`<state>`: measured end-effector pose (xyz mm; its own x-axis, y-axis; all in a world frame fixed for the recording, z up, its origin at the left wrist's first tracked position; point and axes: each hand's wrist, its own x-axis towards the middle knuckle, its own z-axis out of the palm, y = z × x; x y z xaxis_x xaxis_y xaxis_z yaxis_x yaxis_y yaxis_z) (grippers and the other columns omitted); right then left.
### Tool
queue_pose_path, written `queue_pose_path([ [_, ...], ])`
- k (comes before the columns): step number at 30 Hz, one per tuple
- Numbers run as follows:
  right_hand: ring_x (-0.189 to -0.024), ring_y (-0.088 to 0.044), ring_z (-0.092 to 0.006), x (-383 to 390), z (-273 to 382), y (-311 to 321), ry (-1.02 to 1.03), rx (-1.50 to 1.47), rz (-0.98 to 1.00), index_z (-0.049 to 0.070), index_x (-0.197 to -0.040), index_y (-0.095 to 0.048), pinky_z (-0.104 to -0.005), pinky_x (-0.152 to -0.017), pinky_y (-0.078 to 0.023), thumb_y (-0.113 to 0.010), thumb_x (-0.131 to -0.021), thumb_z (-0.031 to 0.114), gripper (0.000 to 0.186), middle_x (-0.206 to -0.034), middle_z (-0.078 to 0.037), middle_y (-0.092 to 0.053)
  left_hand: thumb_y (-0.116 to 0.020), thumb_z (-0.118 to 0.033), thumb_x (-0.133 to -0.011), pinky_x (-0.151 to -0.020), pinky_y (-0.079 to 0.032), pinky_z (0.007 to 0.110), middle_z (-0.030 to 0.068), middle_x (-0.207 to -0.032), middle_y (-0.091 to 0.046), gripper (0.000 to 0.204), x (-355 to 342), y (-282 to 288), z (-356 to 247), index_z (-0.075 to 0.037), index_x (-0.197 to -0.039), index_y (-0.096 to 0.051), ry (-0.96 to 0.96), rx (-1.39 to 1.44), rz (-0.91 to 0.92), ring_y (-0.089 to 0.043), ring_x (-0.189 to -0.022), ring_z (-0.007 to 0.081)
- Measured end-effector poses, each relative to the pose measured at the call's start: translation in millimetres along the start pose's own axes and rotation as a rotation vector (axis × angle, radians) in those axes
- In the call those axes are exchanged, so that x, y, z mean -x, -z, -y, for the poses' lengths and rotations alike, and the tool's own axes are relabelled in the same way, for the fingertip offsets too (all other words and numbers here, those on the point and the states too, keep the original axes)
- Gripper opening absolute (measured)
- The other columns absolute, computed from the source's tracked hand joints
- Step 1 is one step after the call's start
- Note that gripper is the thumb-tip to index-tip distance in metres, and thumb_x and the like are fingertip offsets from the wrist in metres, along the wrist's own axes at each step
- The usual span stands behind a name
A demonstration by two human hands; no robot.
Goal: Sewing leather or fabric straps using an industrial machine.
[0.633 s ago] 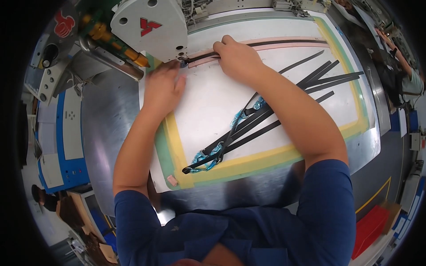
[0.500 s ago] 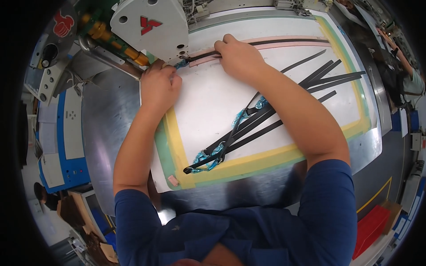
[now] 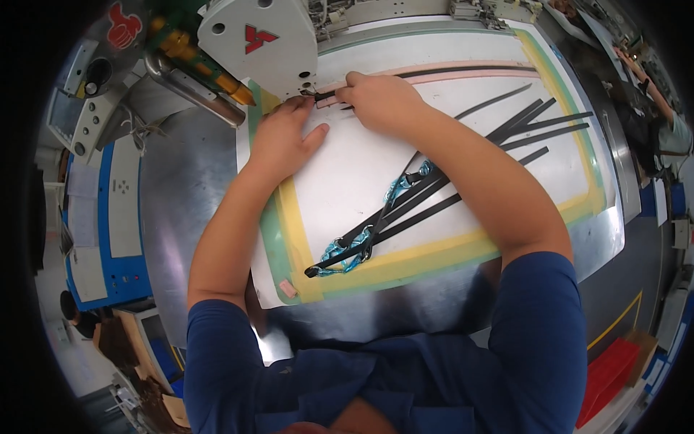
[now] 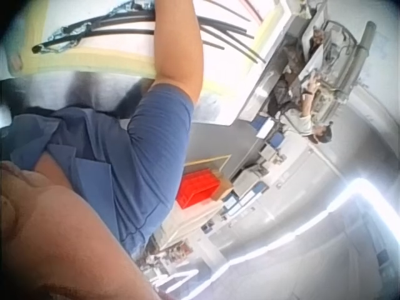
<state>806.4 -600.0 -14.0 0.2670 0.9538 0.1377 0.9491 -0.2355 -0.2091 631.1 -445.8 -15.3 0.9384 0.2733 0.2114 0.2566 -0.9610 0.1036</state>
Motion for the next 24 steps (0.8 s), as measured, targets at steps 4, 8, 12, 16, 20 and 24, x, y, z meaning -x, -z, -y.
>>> queue_pose_path([
  [4, -0.104, -0.072, -0.0317, 2, 1, 1, 0.003, 0.002, -0.001, 0.016, -0.131, -0.071, -0.0452, -0.088, -0.058, -0.064, -0.091, 0.009, 0.042, -0.123, -0.007, -0.066, -0.066, -0.041, -0.096, -0.111, -0.045, 0.046, 0.0199, -0.143, -0.063, 0.064, -4, 8, -6, 0.003, -0.142, -0.062, 0.008, 0.022, 0.044, -0.060, -0.131, 0.0345],
  [8, -0.104, -0.072, -0.0313, 1, 0, -4, 0.024, 0.020, -0.057, 0.015, -0.131, -0.071, -0.0445, -0.087, -0.059, -0.064, -0.091, 0.009, 0.041, -0.121, -0.008, -0.066, -0.066, -0.041, -0.096, -0.109, -0.046, 0.047, 0.0191, -0.138, -0.065, 0.063, 0, 4, -6, 0.004, -0.140, -0.063, 0.023, 0.016, 0.020, -0.061, -0.128, 0.0337],
  [12, -0.105, -0.072, -0.0313, 3, 3, -3, 0.026, 0.015, -0.081, 0.015, -0.130, -0.072, -0.0442, -0.088, -0.059, -0.065, -0.091, 0.009, 0.039, -0.120, -0.008, -0.066, -0.065, -0.041, -0.097, -0.108, -0.047, 0.047, 0.0188, -0.136, -0.066, 0.063, 0, 5, -6, 0.005, -0.140, -0.063, 0.016, 0.008, 0.037, -0.062, -0.126, 0.0331],
  [16, -0.107, -0.071, -0.0310, 2, 2, -4, 0.001, -0.022, -0.073, 0.015, -0.131, -0.071, -0.0446, -0.089, -0.058, -0.065, -0.092, 0.009, 0.040, -0.121, -0.007, -0.066, -0.067, -0.043, -0.096, -0.108, -0.047, 0.046, 0.0193, -0.135, -0.066, 0.066, 1, 2, -7, 0.007, -0.139, -0.063, 0.010, 0.015, -0.020, -0.062, -0.126, 0.0327],
  [20, -0.109, -0.070, -0.0315, 2, 0, -7, -0.007, -0.051, -0.096, 0.016, -0.131, -0.071, -0.0455, -0.090, -0.058, -0.064, -0.093, 0.009, 0.039, -0.121, -0.008, -0.065, -0.068, -0.043, -0.096, -0.106, -0.048, 0.045, 0.0191, -0.133, -0.066, 0.065, 0, -4, -11, 0.008, -0.136, -0.064, 0.009, -0.002, -0.055, -0.063, -0.123, 0.0334],
  [24, -0.107, -0.070, -0.0321, 3, 3, -5, -0.027, -0.060, -0.094, 0.015, -0.130, -0.071, -0.0459, -0.090, -0.058, -0.063, -0.093, 0.008, 0.039, -0.119, -0.008, -0.065, -0.068, -0.043, -0.095, -0.104, -0.049, 0.044, 0.0189, -0.129, -0.068, 0.063, -3, -6, -13, 0.009, -0.131, -0.066, 0.028, 0.014, -0.055, -0.065, -0.117, 0.0341],
])
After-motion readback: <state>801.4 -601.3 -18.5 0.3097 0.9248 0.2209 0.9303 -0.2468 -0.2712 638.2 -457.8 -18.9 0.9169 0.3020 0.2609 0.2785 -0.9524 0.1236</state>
